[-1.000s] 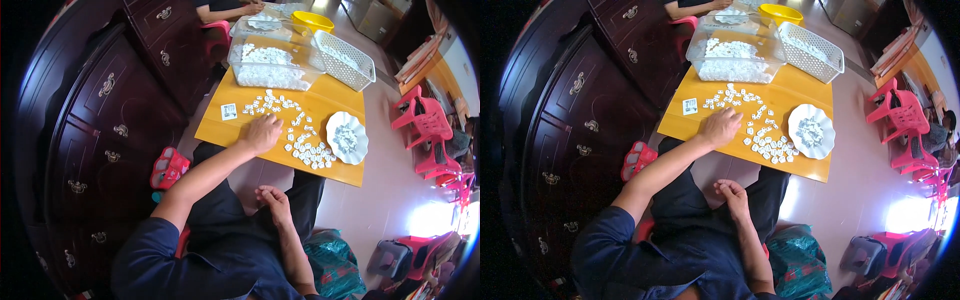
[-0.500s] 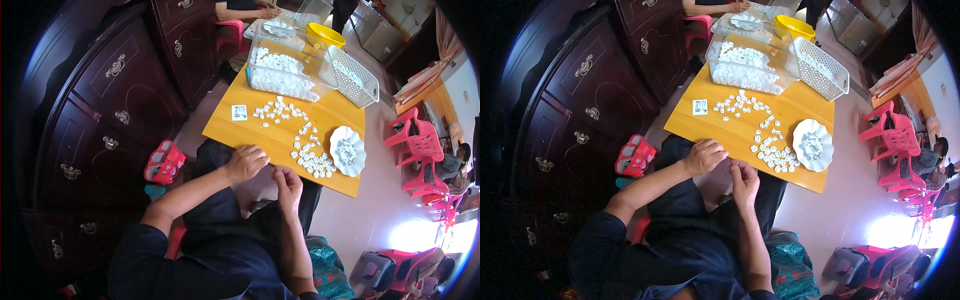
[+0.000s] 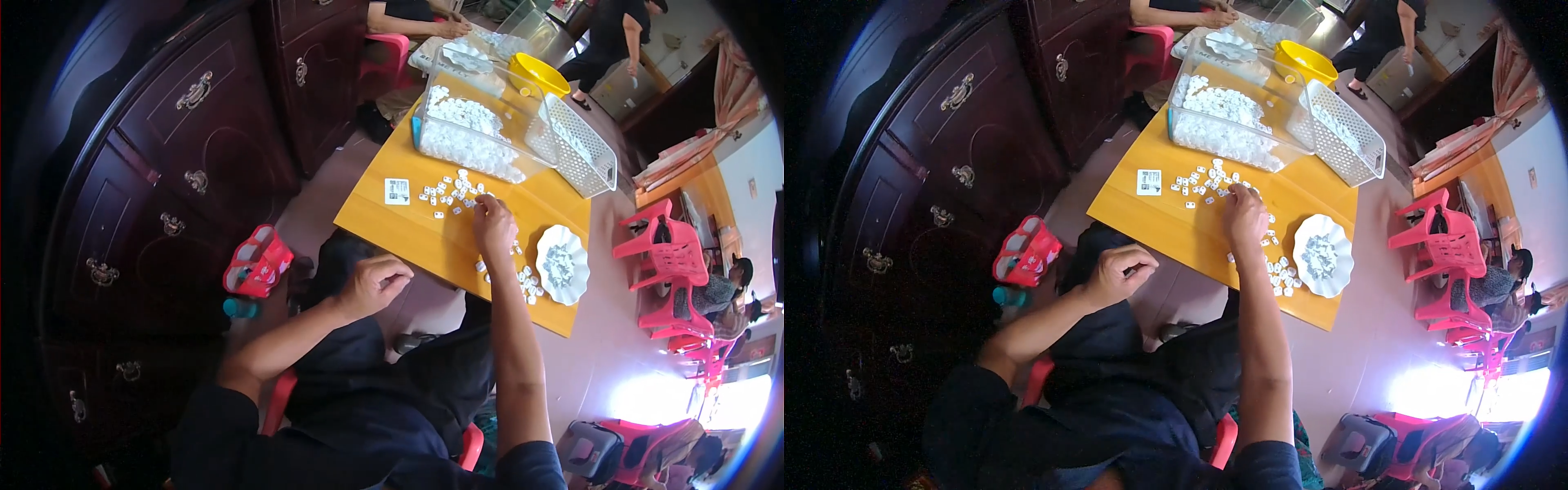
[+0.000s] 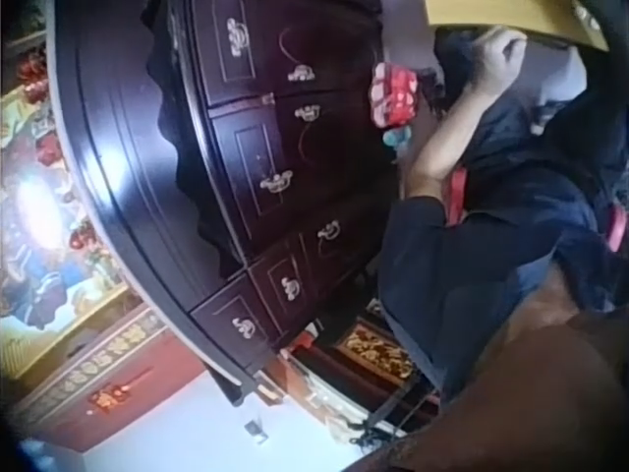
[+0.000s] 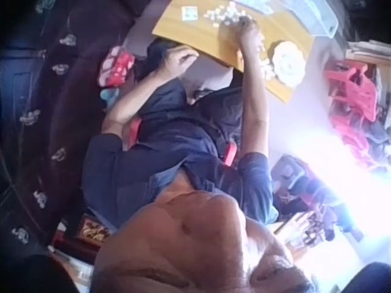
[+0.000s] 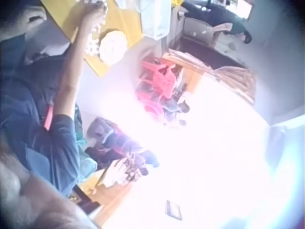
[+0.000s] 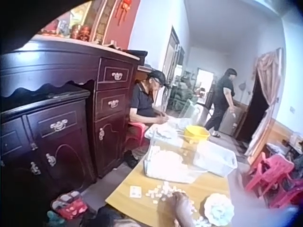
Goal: Inspecting and sorting small white plastic components on a table.
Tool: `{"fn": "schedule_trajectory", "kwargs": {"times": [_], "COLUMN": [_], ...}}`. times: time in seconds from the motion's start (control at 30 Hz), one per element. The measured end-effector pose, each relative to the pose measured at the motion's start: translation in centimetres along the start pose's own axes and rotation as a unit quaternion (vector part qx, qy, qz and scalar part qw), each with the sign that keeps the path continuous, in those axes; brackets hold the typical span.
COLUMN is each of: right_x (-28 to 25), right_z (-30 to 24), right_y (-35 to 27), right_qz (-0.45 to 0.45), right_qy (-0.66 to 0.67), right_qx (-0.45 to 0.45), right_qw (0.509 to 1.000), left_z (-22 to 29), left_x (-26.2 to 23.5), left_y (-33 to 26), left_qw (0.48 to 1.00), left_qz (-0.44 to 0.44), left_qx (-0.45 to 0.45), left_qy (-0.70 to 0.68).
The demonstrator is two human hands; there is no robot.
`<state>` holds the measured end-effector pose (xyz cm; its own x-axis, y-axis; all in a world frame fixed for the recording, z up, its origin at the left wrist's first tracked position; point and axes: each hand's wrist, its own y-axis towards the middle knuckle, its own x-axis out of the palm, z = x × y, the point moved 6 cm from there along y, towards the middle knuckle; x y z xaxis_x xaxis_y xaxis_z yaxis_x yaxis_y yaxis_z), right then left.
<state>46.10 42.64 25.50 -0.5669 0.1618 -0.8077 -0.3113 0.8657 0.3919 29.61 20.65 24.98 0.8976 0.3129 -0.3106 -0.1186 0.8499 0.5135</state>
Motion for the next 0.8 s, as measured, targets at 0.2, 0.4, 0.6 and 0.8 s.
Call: {"fn": "schedule_trajectory", "kwargs": {"times": [0.2, 0.4, 0.6, 0.8], "right_x": [1.8, 2.4, 1.4, 1.4], "right_z": [-0.9, 0.4, 0.3, 0.1], "right_y": [0.9, 0.3, -0.1, 0.6], "right_qz": [-0.041, -0.050, -0.019, -0.012], "right_qy": [-0.062, -0.049, 0.003, 0.035], "right_qx": [0.005, 0.042, 0.024, 0.005], "right_qw": [0.997, 0.997, 1.000, 0.999], "left_z": [-1.0, -1.7, -2.0, -2.2], "left_x": [-1.9, -1.5, -1.4, -1.1], "left_y": [-0.3, -0.2, -0.5, -0.8], "left_qw": [0.999, 0.994, 0.992, 0.993], "left_qz": [0.018, 0.005, -0.005, 0.013], "left_qx": [-0.045, -0.103, -0.111, -0.101], "left_qy": [-0.015, -0.042, -0.050, -0.051]}}
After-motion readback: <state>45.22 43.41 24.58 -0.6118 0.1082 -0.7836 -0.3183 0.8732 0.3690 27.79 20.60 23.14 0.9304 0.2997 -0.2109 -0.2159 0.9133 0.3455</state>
